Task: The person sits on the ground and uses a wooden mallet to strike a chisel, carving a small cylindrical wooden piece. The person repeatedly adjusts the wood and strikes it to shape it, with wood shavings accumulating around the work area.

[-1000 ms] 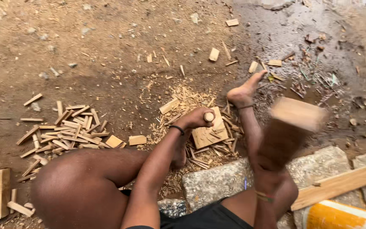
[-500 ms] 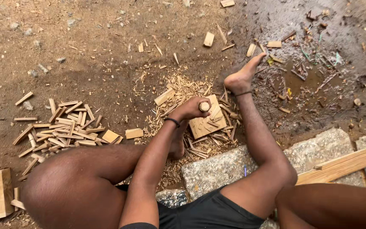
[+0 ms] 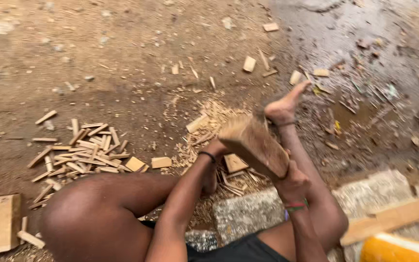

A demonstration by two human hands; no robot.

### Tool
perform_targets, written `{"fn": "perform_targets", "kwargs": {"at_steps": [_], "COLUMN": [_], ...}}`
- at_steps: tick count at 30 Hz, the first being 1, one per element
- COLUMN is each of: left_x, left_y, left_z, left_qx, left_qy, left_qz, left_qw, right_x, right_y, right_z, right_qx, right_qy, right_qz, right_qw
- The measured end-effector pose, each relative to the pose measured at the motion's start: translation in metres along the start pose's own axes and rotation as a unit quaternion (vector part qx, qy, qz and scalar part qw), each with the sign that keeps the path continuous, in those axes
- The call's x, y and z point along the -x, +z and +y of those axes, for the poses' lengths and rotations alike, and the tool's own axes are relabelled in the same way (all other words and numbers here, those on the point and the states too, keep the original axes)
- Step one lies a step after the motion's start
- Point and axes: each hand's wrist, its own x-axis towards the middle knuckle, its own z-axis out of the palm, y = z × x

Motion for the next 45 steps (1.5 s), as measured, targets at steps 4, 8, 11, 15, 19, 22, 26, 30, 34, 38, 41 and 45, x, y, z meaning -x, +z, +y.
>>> {"fn": "perform_targets", "kwargs": {"at_steps": [4, 8, 11, 15, 19, 22, 26, 30, 34, 38, 41, 45], "left_x": [-0.005, 0.01, 0.016, 0.006, 0.014, 0.024, 0.025, 0.018, 0.016, 0.017, 0.022, 0.027], "left_y": [-0.003, -0.019, -0.022, -0.036, -0.065, -0.072, -0.06, -0.038, -0.032, -0.033, -0.026, -0.01], "left_z": [-0.002, -0.018, -0.016, 0.021, 0.069, 0.083, 0.076, 0.079, 0.108, 0.145, 0.167, 0.181], "left_qx": [-0.031, 0.074, 0.194, 0.205, 0.208, 0.223, 0.167, 0.129, 0.095, 0.226, 0.197, 0.174], "left_qy": [0.001, 0.005, -0.045, 0.022, 0.065, 0.114, 0.114, 0.084, 0.085, 0.174, 0.241, 0.219], "left_qz": [0.005, 0.138, 0.143, 0.211, 0.242, 0.232, 0.221, 0.198, 0.204, 0.192, 0.215, 0.226], "left_qw": [0.999, 0.988, 0.969, 0.955, 0.945, 0.94, 0.954, 0.968, 0.971, 0.939, 0.926, 0.933], "right_x": [0.048, 0.074, 0.094, 0.088, 0.095, 0.105, 0.112, 0.098, 0.094, 0.103, 0.104, 0.101], "right_y": [0.002, 0.06, 0.09, 0.105, 0.127, 0.141, 0.145, 0.141, 0.149, 0.166, 0.163, 0.136], "right_z": [0.001, 0.008, 0.023, 0.052, 0.059, 0.058, 0.058, 0.05, 0.053, 0.066, 0.072, 0.072], "right_qx": [-0.108, -0.325, -0.482, -0.453, -0.493, -0.529, -0.484, -0.371, -0.187, -0.157, -0.191, -0.302], "right_qy": [0.03, 0.167, 0.348, 0.409, 0.44, 0.439, 0.439, 0.442, 0.397, 0.345, 0.346, 0.351], "right_qz": [0.061, 0.09, 0.098, 0.092, 0.071, 0.058, 0.034, -0.014, -0.06, -0.044, -0.031, 0.017], "right_qw": [0.992, 0.926, 0.798, 0.787, 0.747, 0.724, 0.756, 0.817, 0.897, 0.924, 0.918, 0.886]}}
